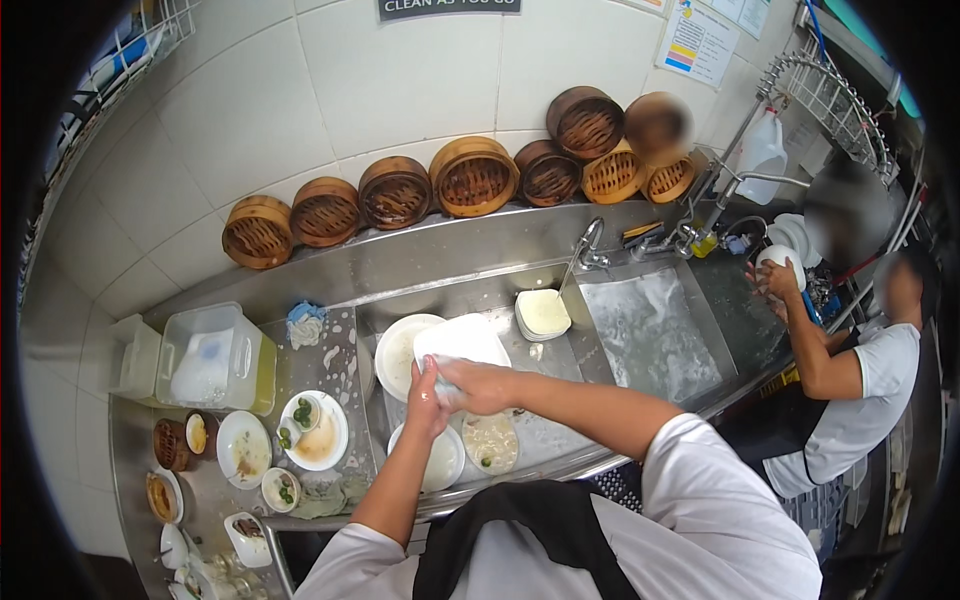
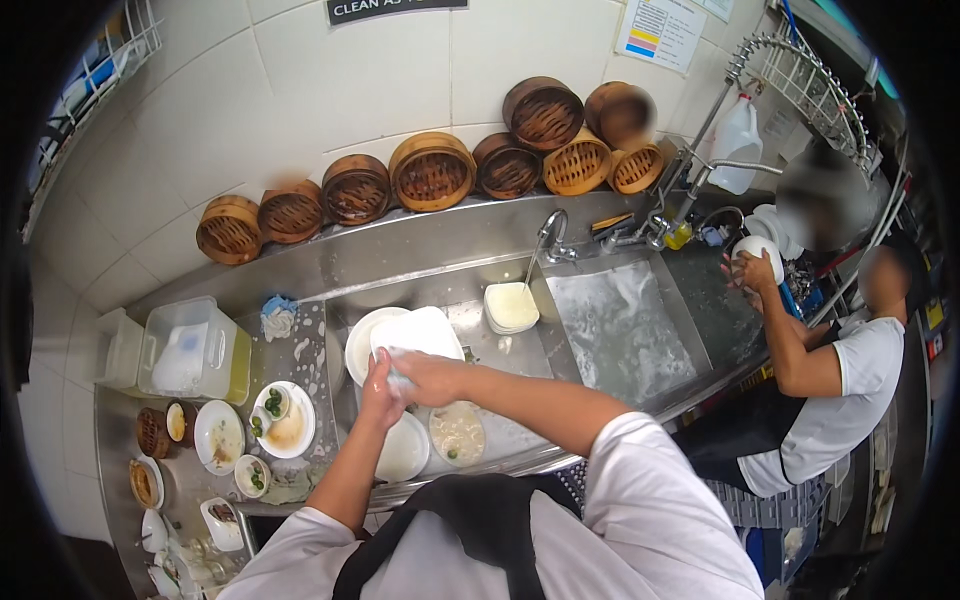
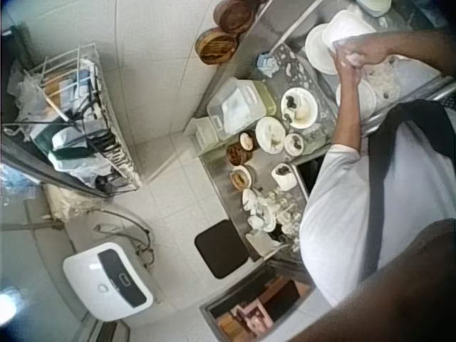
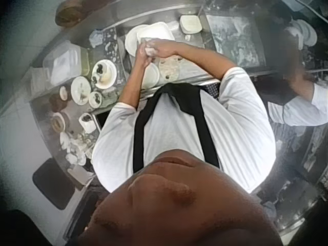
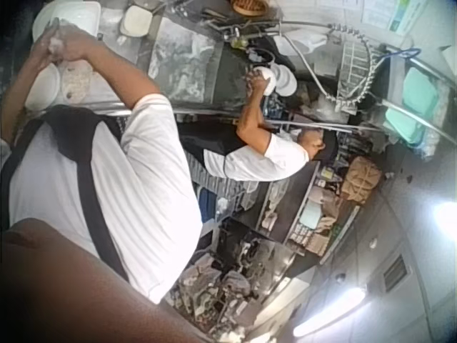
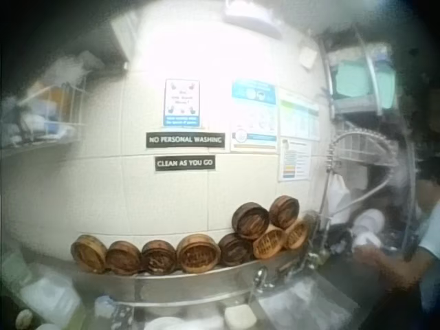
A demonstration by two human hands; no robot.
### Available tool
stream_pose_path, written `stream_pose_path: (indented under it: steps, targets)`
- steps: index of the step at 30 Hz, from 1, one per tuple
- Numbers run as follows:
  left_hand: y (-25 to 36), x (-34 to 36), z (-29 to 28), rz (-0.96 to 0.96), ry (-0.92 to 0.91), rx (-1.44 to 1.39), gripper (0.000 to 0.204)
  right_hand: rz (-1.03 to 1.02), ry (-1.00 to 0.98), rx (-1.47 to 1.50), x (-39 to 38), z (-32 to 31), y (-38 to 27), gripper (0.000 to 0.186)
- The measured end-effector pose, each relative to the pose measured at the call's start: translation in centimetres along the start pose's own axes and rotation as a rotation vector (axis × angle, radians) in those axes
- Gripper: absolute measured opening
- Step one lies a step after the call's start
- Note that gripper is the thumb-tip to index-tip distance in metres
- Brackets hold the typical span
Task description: The person washes various dishes and kitchenware in a sink. The person uses a sponge to scrub white bowls, small sauce containers, and a large metal tray inside the sink, then moves to an adjacent counter to rinse and scrub several glasses and small bowls, handling items one at a time and clearing debris from them.
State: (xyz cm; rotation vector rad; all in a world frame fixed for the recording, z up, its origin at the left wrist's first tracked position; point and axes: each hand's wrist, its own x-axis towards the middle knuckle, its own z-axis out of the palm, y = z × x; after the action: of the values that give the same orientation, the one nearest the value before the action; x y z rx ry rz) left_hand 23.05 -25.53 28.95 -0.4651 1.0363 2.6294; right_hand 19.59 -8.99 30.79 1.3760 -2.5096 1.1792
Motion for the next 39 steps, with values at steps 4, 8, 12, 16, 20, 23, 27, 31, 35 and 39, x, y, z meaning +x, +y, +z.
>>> stream_pose_path:
  steps: [4,8,12,16,20,23,27,31,35,39]
  targets:
    - [3.4,0.4,-1.6,-0.216,-0.326,0.251,0.068,0.128,-0.524,-0.624,-1.6,-6.2,-2.6,0.039]
    - [4.4,2.3,-2.4,-0.523,-0.394,-0.088,0.066,0.166,-0.501,-0.289,-0.3,-9.0,-5.9,0.039]
    - [-1.7,3.2,0.2,-0.107,-0.408,-0.215,0.068,0.496,0.061,0.518,-3.6,-9.4,-3.2,0.052]
    - [-4.7,0.9,1.4,-0.156,-0.581,-0.121,0.067,0.931,0.764,1.43,-7.7,-9.4,0.5,0.062]
    - [-9.0,0.0,7.4,-0.16,-0.431,-0.065,0.048,1.276,0.82,0.156,-11.3,-11.5,6.6,0.06]
    - [-11.9,1.4,12.5,-0.184,-0.359,-0.063,0.039,0.675,0.586,-0.258,-10.7,-13.4,5.2,0.046]
    - [-15.0,6.1,10.9,-0.199,-0.308,-0.316,0.035,0.393,0.493,-0.32,-12.6,-11.9,0.2,0.038]
    - [-20.5,3.5,19.8,-0.1,-0.308,0.063,0.026,0.659,1.106,-0.281,-22.1,-13.8,5.1,0.041]
    - [-21.9,4.0,20.9,-0.104,-0.696,1.357,0.027,1.01,0.984,1.753,-30.2,-21.4,12.4,0.051]
    - [-25.0,10.5,21.4,0.792,-1.275,1.658,0.025,1.141,0.667,1.257,-39.9,-23.1,17.6,0.049]
